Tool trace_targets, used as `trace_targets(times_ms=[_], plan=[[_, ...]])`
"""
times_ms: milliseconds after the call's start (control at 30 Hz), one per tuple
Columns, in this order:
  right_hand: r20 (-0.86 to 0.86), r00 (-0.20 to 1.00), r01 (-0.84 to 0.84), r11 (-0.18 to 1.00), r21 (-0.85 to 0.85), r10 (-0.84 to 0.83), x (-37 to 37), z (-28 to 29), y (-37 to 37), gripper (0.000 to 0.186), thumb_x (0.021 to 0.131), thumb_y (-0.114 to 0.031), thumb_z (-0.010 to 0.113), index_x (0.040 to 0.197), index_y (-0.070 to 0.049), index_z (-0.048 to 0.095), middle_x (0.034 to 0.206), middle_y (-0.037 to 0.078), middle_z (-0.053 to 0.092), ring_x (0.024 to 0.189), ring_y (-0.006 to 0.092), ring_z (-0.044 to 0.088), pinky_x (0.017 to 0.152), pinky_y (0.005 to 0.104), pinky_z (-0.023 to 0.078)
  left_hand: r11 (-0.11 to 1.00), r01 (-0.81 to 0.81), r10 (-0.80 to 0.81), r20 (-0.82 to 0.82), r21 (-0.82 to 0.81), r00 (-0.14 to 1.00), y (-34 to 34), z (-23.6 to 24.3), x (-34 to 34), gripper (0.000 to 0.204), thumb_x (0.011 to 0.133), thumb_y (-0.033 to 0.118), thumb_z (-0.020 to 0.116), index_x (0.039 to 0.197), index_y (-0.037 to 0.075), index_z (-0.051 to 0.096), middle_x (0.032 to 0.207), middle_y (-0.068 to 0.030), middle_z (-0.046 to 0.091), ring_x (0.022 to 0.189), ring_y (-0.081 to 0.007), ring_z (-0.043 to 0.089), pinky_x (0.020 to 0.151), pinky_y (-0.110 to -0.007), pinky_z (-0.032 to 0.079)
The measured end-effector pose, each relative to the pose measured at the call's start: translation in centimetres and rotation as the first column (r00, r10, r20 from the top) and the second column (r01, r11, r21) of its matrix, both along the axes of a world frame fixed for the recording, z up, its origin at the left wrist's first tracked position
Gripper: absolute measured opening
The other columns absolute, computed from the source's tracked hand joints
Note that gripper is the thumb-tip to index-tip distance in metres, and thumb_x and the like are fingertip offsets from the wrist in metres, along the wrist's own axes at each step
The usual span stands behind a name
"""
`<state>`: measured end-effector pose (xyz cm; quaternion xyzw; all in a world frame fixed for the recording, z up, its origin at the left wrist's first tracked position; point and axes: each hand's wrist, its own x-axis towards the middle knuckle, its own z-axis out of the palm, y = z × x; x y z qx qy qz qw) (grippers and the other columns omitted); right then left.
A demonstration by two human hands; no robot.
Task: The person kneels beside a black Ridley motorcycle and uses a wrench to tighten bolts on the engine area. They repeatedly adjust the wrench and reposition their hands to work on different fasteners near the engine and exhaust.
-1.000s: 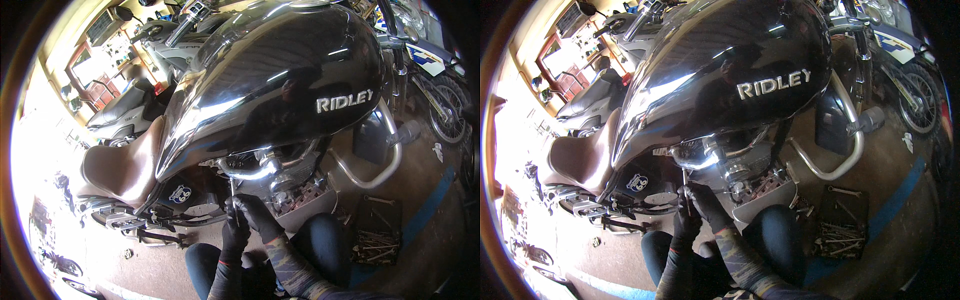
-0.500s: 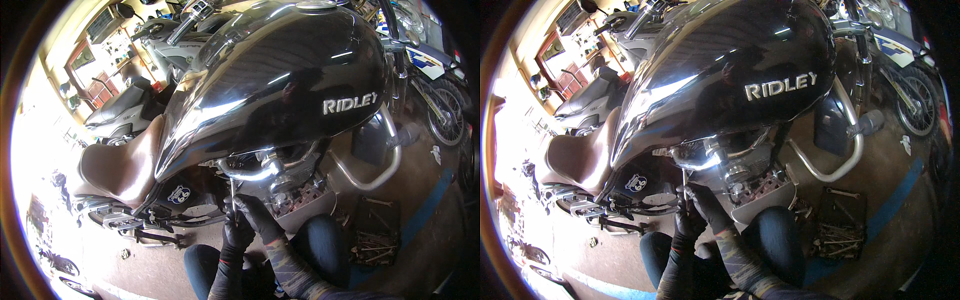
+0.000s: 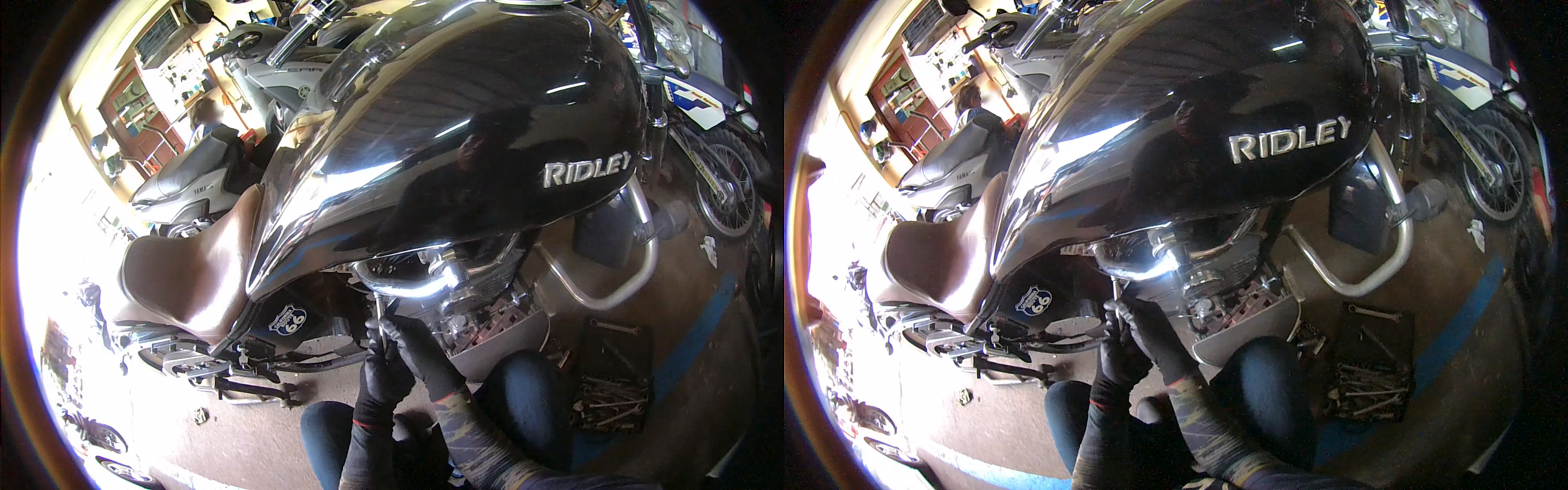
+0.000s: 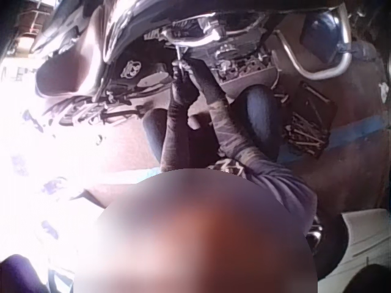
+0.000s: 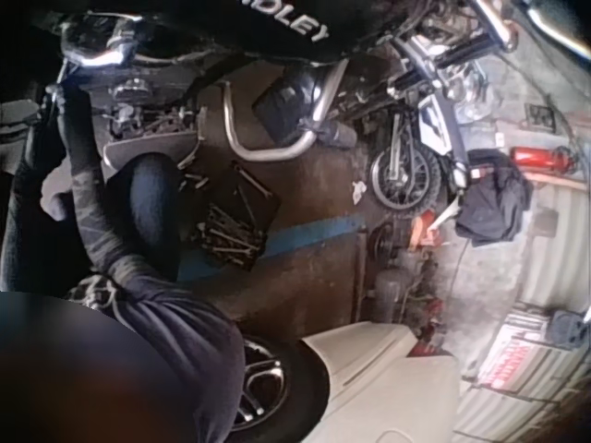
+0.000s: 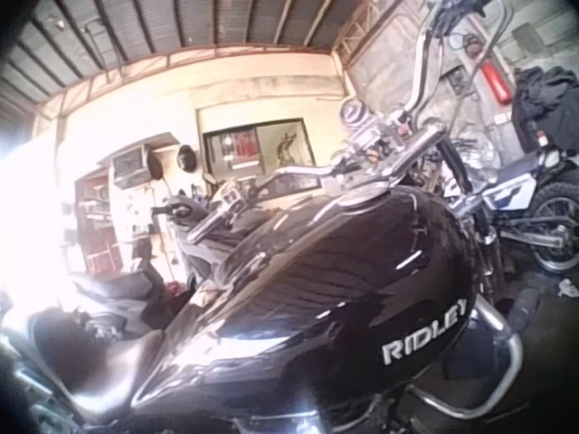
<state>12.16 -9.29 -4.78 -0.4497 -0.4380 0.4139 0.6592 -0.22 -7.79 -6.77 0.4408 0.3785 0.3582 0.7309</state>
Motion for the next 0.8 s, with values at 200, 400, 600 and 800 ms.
trace_targets(times_ms=[200,400,600,800], plan=[[-0.159,0.987,0.03,1.0,-0.002,-0.03,-0.6,-0.2,0.7,0.027,0.098,-0.027,0.058,0.105,-0.005,0.072,0.078,0.003,0.065,0.062,0.0108,0.06,0.058,0.027,0.05,0.994,0.027,-0.007,-0.188,0.104,0.982,-1.0,1.4,-0.4,0.054,0.103,0.063,0.04,0.074,0.019,0.052,0.055,0.0021,0.041,0.044,-0.0097,0.038,0.041,-0.029,0.029],[-0.287,0.958,-0.002,0.997,-0.082,-0.021,-1.1,-0.5,0.7,0.022,0.095,-0.022,0.063,0.091,-0.002,0.069,0.078,0.004,0.066,0.061,0.0112,0.058,0.059,0.0272,0.047,0.588,-0.072,0.706,-0.468,0.806,0.531,-2.9,1.4,2.7,0.043,0.107,0.04,0.045,0.09,0.003,0.057,0.075,-0.0229,0.061,0.078,-0.042,0.064,0.066,-0.051,0.045],[-0.143,0.989,0.019,0.996,-0.089,-0.032,-0.7,0.3,0.3,0.029,0.099,-0.029,0.059,0.098,-0.002,0.072,0.081,0.004,0.068,0.069,0.0104,0.06,0.063,0.029,0.048,0.921,0.369,-0.252,0.53,-0.126,0.81,0.7,-0.7,-1.5,0.036,0.102,0.055,0.051,0.097,0.022,0.063,0.061,0.0029,0.049,0.043,-0.0157,0.044,0.041,-0.03,0.034],[-0.335,0.942,-0.04,0.999,-0.029,0.028,-1.2,-0.1,0.4,0.034,0.101,-0.029,0.055,0.1,0.001,0.072,0.09,0.007,0.072,0.081,0.0156,0.067,0.076,0.0323,0.052,0.869,0.069,0.171,-0.428,0.49,0.887,-1.0,1.2,-1.2,0.034,0.108,0.039,0.045,0.119,0.01,0.058,0.077,-0.0106,0.063,0.064,-0.0252,0.061,0.058,-0.041,0.047]])
